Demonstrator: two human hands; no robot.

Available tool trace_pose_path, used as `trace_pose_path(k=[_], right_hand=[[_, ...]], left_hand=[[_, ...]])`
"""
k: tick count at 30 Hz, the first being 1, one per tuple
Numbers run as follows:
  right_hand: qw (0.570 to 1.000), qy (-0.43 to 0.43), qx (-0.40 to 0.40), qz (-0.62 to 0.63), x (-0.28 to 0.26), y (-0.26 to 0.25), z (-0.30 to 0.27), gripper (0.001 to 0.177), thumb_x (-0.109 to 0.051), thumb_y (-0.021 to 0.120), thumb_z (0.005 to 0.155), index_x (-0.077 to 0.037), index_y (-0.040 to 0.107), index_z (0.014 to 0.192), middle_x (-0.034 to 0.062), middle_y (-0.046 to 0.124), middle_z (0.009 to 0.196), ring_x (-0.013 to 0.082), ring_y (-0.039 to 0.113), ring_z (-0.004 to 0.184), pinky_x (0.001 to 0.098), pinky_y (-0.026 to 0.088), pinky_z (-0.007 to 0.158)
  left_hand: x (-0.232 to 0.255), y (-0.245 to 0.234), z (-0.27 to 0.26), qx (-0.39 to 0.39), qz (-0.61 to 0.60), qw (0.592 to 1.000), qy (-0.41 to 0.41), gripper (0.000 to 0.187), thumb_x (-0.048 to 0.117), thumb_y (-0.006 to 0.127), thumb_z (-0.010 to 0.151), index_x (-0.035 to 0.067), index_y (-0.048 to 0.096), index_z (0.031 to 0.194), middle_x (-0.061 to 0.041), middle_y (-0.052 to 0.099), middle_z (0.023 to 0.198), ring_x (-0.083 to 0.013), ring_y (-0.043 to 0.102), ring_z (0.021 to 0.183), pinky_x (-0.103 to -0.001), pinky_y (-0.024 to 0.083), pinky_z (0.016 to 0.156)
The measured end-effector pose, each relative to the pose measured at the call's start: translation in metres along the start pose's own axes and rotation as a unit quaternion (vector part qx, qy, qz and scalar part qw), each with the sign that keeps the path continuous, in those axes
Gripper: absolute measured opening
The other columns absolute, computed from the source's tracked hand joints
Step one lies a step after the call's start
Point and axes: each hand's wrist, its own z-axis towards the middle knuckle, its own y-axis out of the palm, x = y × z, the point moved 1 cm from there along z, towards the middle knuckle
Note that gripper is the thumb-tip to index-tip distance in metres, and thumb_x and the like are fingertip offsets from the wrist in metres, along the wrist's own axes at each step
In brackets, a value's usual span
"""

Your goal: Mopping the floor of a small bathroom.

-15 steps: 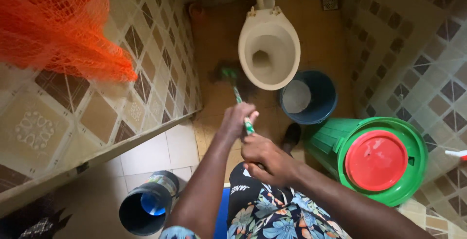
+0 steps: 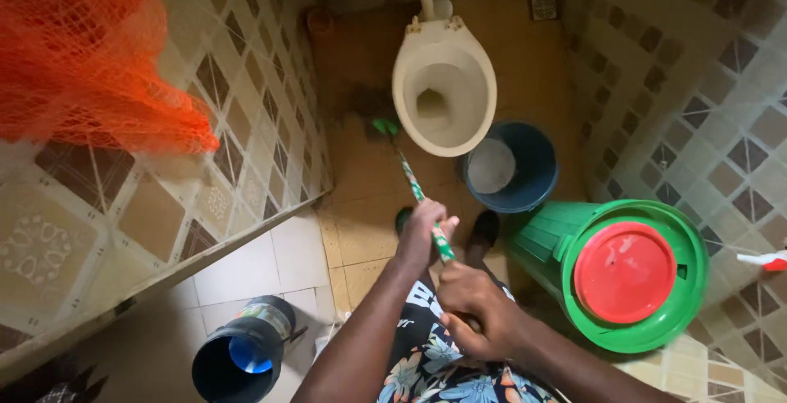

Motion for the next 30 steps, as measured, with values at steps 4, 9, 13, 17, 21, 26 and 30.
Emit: trace_pose_path(k=[4,9,13,17,21,26,30], right_hand=[[1.000,-0.018,-0.018,0.002,0.004,0.004,0.010,0.028,-0.021,0.060,0.076,-0.006,0.038,0.067,0.0113,0.037,0.068,0.0302,0.044,0.071,0.0455,0.037,0.071],[0.992,-0.127,-0.001,-0.022,0.049,0.014,0.046,0.015,-0.016,0.057,0.077,-0.007,0.046,0.071,0.0117,0.043,0.073,0.0318,0.045,0.075,0.0461,0.038,0.074],[0.991,-0.114,-0.022,-0.063,0.076,0.019,0.077,0.019,-0.014,0.057,0.080,-0.007,0.045,0.068,0.0122,0.042,0.070,0.0319,0.045,0.073,0.0467,0.036,0.072],[0.993,-0.113,0.037,-0.013,0.065,0.007,0.069,0.024,-0.014,0.058,0.076,-0.006,0.038,0.066,0.0117,0.039,0.069,0.0314,0.043,0.070,0.0467,0.037,0.071],[0.997,-0.010,0.071,0.002,0.025,-0.013,0.011,0.030,-0.013,0.059,0.077,-0.007,0.034,0.062,0.0106,0.036,0.066,0.0285,0.041,0.066,0.0440,0.034,0.065],[0.991,0.090,0.096,0.013,-0.036,-0.028,-0.031,0.028,-0.012,0.060,0.078,-0.005,0.036,0.065,0.0108,0.036,0.063,0.0281,0.041,0.066,0.0428,0.035,0.065],[0.970,0.224,0.093,0.015,-0.044,-0.022,-0.043,0.025,-0.014,0.060,0.077,-0.003,0.040,0.066,0.0115,0.040,0.061,0.0274,0.044,0.064,0.0412,0.037,0.064]], left_hand=[[-0.004,-0.017,0.012,-0.078,0.064,0.995,0.020,0.020,0.015,0.072,0.092,0.006,0.058,0.080,-0.013,0.058,0.080,-0.0335,0.057,0.082,-0.046,0.043,0.072],[-0.061,-0.028,0.049,-0.118,0.187,0.975,-0.005,0.022,0.020,0.074,0.088,0.009,0.061,0.074,-0.011,0.060,0.075,-0.0307,0.061,0.079,-0.049,0.042,0.074],[-0.076,-0.040,0.060,0.027,0.075,0.997,0.009,0.020,0.016,0.076,0.086,0.006,0.059,0.080,-0.013,0.058,0.080,-0.0310,0.057,0.077,-0.047,0.043,0.070],[-0.079,-0.023,0.063,-0.006,0.082,0.996,-0.023,0.021,0.012,0.074,0.086,0.005,0.056,0.077,-0.012,0.053,0.077,-0.0296,0.055,0.072,-0.046,0.043,0.067],[-0.016,0.012,0.032,-0.005,-0.055,0.998,-0.002,0.014,0.011,0.064,0.094,0.004,0.058,0.083,-0.013,0.052,0.079,-0.0300,0.055,0.073,-0.044,0.045,0.065],[0.029,0.054,-0.005,-0.121,-0.056,0.990,0.040,0.020,0.016,0.065,0.094,0.003,0.057,0.081,-0.016,0.054,0.078,-0.0344,0.055,0.076,-0.046,0.044,0.068],[0.044,0.072,-0.016,-0.276,-0.057,0.959,0.010,0.025,0.024,0.067,0.095,0.003,0.057,0.084,-0.018,0.058,0.081,-0.0380,0.058,0.080,-0.049,0.045,0.070]])
